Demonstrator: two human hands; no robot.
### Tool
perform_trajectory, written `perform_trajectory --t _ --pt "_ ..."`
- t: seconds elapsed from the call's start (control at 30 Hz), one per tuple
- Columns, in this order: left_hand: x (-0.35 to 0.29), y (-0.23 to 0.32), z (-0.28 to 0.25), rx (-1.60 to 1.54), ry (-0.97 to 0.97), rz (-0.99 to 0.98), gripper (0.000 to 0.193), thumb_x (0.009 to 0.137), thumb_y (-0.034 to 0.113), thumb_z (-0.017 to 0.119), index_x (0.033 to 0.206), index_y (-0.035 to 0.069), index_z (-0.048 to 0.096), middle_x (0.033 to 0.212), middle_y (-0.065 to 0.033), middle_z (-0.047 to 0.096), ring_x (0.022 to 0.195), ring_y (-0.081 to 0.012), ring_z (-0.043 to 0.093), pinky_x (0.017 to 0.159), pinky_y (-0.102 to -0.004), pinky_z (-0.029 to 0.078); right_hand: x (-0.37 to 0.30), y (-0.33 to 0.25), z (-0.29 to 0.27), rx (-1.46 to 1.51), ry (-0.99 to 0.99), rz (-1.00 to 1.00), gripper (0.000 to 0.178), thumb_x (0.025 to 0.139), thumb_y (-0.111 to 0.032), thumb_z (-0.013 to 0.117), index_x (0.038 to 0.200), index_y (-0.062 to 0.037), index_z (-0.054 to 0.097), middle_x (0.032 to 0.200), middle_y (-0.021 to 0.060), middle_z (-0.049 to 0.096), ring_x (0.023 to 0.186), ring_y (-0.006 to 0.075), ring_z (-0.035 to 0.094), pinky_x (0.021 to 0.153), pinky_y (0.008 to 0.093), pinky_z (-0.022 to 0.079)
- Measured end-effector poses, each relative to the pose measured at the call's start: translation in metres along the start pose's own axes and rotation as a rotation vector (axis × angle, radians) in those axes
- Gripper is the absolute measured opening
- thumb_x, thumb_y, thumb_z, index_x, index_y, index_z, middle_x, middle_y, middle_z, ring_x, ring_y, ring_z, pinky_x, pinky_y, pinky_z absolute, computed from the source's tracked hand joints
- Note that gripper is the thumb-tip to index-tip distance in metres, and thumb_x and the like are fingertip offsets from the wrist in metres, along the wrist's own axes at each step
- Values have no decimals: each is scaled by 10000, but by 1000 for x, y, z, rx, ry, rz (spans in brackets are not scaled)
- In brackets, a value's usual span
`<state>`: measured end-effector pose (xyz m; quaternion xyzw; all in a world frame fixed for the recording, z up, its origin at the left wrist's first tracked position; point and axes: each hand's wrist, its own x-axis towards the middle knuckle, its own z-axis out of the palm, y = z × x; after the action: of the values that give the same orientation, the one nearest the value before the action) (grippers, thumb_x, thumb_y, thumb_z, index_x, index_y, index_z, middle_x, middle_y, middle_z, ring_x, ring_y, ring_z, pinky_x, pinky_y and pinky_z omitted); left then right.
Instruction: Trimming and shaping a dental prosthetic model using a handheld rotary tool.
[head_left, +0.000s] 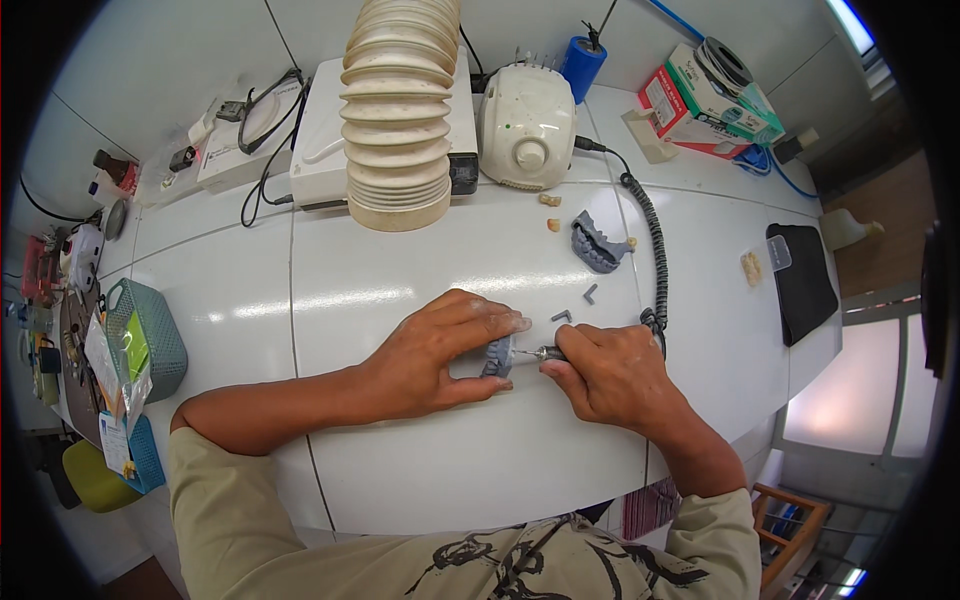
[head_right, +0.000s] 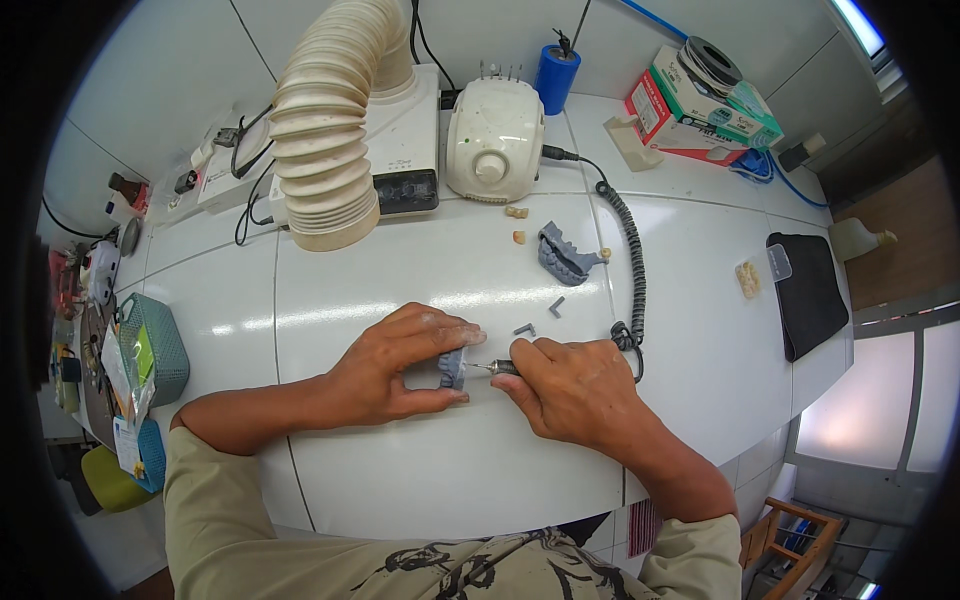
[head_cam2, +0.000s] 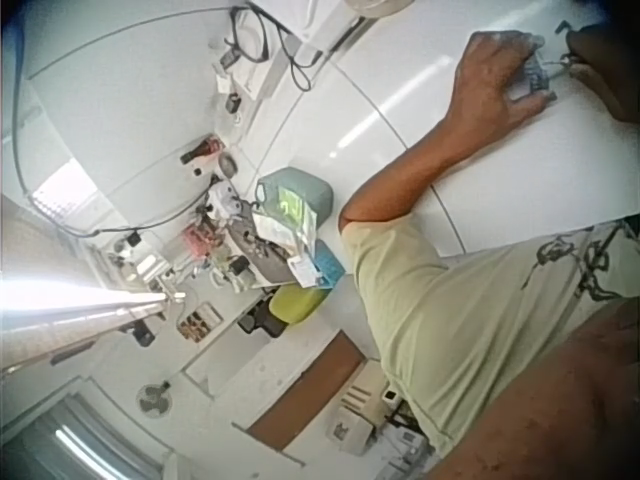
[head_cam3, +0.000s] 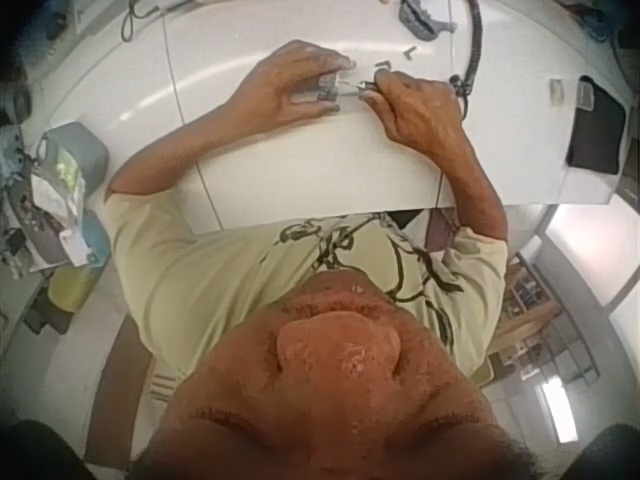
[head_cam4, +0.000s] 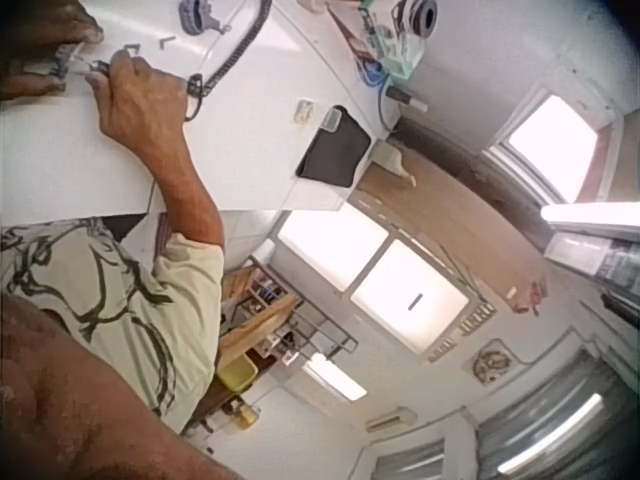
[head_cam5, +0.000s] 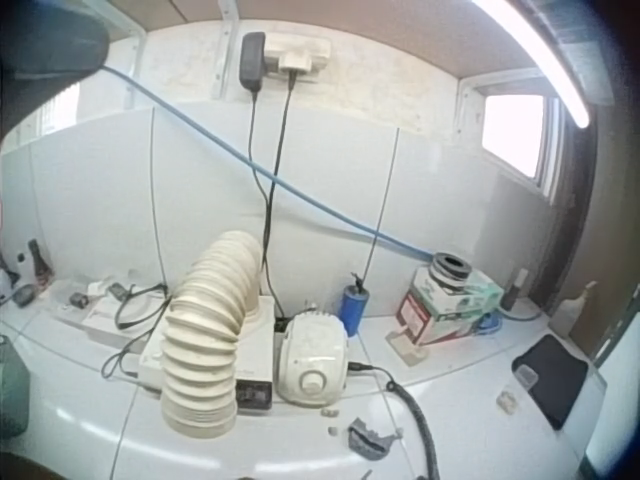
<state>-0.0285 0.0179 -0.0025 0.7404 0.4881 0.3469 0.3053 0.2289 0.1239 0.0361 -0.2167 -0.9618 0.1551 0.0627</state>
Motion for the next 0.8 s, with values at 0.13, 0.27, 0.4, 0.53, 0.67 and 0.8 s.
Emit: perform_trajectory --t 0.13,0.27,0.4,0.53,0.67,0.8 --pt "0 0 0 -1 2 5 680 866 220 933 1476 88 664 1381 -116 701 1266 -320 638 1079 -435 544 0 0 1 4 3 -2 363 1045 -379 705 878 -70 616 690 83 659 523 312 649 488 425 488" --pt "0 0 -1 -5 3 11 687 864 217 934 1479 79 660 1377 -119 702 1259 -319 639 1072 -434 545 0 0 1 1 -18 8 368 1046 -382 702 874 -69 614 688 84 657 521 314 645 486 427 483" --pt "0 -1 -1 -1 8 19 691 863 215 934 1481 77 658 1377 -122 701 1257 -318 641 1072 -434 545 0 0 2 7 -7 11 375 1048 -388 699 869 -70 610 689 87 659 519 315 643 486 430 478" --pt "0 0 -1 3 5 14 694 862 219 935 1482 79 658 1377 -123 702 1258 -319 641 1071 -435 547 0 0 1 4 -25 16 377 1050 -390 696 872 -69 611 690 89 662 520 315 646 487 427 480" --pt "0 -1 0 7 8 13 692 861 226 935 1481 84 660 1376 -121 702 1259 -319 640 1071 -437 549 -1 1 2 2 -11 2 377 1052 -392 694 875 -69 613 691 91 668 521 313 651 487 422 482" --pt "0 0 -1 7 2 6 692 859 226 935 1480 88 662 1383 -119 700 1259 -318 640 1072 -437 548 -1 1 1 -4 -21 7 371 1052 -391 693 881 -71 619 694 91 676 520 310 654 487 419 485"
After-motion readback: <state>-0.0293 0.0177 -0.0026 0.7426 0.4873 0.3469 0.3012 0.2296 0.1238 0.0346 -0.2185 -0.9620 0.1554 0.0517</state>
